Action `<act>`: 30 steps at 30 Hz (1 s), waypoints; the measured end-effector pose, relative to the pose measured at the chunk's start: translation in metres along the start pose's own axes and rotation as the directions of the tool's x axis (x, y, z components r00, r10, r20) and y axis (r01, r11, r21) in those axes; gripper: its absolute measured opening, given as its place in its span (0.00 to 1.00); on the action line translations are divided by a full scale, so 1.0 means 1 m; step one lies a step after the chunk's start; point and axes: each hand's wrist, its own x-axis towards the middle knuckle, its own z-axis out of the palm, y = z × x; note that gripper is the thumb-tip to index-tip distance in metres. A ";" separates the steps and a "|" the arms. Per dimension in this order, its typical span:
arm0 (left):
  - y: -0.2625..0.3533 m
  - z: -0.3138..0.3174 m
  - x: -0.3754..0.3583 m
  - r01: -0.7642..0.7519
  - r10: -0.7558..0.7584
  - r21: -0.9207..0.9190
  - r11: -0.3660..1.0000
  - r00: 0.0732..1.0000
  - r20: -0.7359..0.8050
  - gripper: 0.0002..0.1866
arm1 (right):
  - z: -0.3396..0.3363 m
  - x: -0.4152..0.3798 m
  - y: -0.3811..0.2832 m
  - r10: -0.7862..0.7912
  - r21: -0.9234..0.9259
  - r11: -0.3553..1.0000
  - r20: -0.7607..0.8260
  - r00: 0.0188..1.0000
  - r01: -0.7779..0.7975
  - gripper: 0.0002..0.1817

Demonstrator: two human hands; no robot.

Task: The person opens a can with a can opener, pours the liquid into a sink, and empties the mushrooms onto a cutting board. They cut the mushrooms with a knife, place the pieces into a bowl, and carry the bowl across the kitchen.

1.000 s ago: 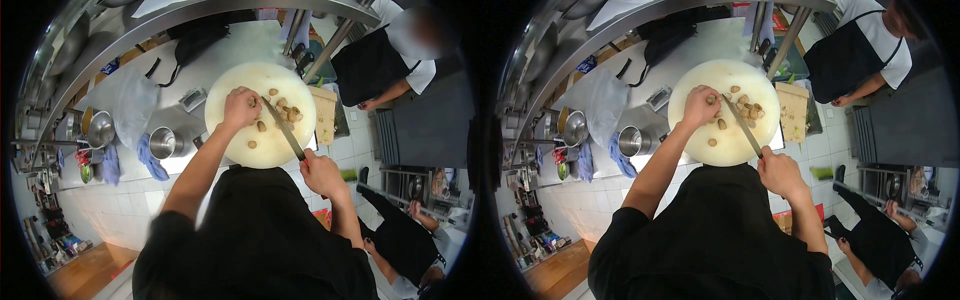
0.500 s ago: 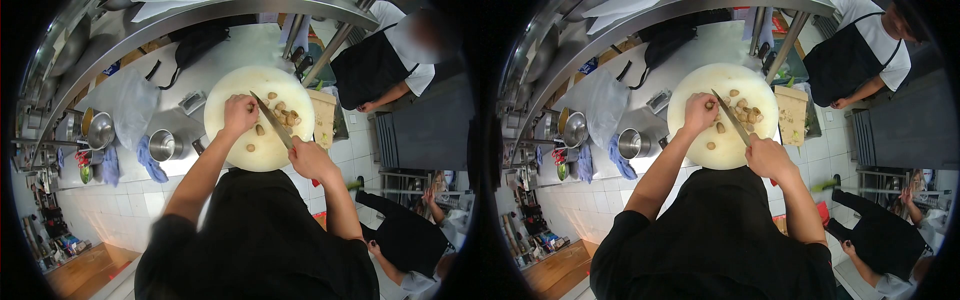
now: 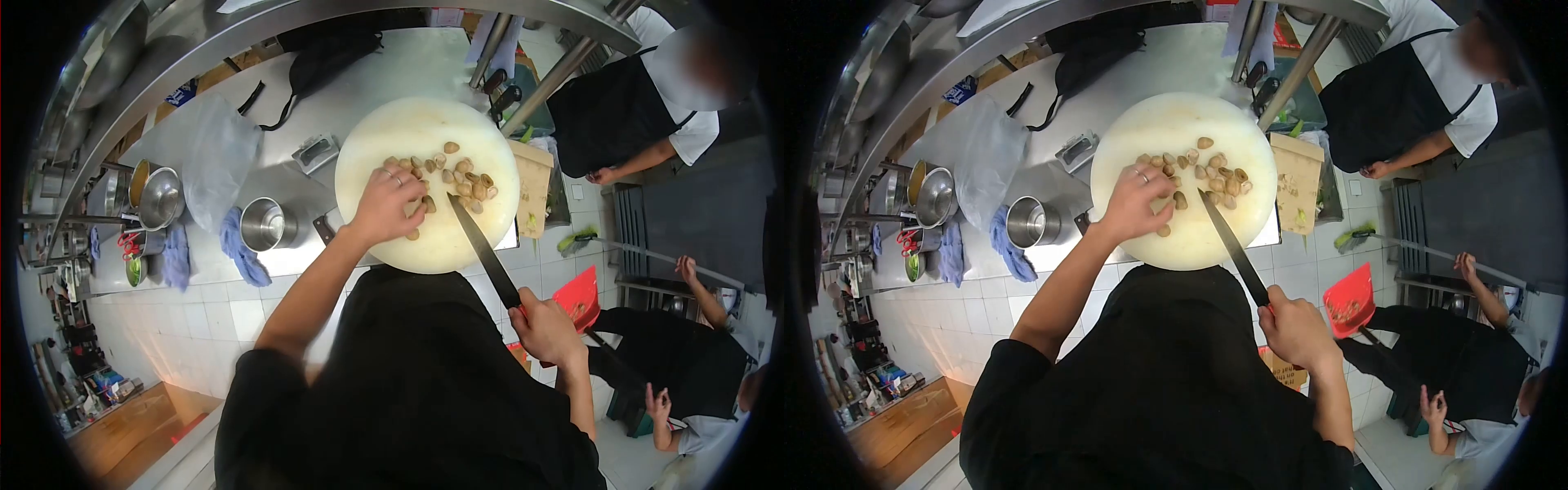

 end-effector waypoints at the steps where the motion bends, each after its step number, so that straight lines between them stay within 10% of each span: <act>1: 0.006 0.001 -0.004 -0.058 0.058 0.039 0.998 0.998 -0.003 0.08 | 0.002 -0.001 -0.005 0.001 0.002 1.000 0.001 1.000 -0.001 0.14; 30: 0.005 0.013 -0.015 -0.127 0.127 0.099 0.987 0.992 0.011 0.03 | 0.017 0.033 -0.059 -0.089 -0.164 0.983 -0.053 0.995 0.079 0.14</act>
